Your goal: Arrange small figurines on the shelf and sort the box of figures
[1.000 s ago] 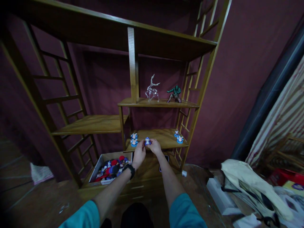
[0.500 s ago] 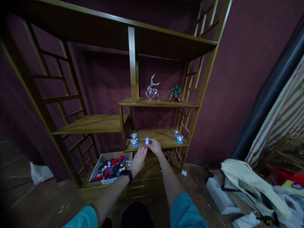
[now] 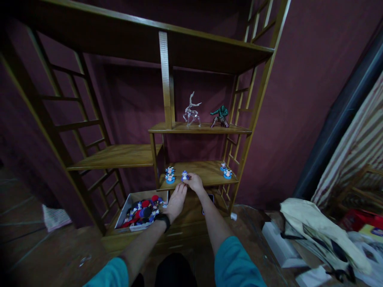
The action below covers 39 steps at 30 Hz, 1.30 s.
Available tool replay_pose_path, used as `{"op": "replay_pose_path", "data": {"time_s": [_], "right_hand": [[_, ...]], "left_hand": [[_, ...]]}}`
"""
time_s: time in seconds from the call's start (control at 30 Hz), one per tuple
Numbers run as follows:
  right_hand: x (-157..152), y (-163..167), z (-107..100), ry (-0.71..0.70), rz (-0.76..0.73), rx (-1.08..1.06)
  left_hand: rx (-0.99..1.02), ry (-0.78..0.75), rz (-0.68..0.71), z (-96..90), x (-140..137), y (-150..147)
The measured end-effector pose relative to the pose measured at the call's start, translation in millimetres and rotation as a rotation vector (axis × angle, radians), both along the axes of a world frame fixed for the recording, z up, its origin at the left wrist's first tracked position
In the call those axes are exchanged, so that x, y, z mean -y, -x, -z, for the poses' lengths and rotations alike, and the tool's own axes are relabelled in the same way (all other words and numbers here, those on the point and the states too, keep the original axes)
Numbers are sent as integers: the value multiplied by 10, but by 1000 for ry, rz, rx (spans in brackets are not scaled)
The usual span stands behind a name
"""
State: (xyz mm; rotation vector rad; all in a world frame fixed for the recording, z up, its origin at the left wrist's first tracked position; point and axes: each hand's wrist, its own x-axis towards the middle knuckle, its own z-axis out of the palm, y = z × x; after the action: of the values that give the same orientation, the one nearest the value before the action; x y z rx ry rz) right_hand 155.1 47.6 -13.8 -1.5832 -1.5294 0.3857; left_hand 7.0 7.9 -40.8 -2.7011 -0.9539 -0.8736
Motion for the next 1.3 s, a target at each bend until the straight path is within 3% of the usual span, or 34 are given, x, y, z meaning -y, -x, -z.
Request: {"op": "replay_pose_path", "data": {"time_s": [0.67,1.3], "right_hand": [[-36,-38,18,-23,-47,85],[25,26,7,-3,2,144]], "left_hand": [[-6,48,21,-17,-2,35],[-153,-68,-47,-43,54,292]]}}
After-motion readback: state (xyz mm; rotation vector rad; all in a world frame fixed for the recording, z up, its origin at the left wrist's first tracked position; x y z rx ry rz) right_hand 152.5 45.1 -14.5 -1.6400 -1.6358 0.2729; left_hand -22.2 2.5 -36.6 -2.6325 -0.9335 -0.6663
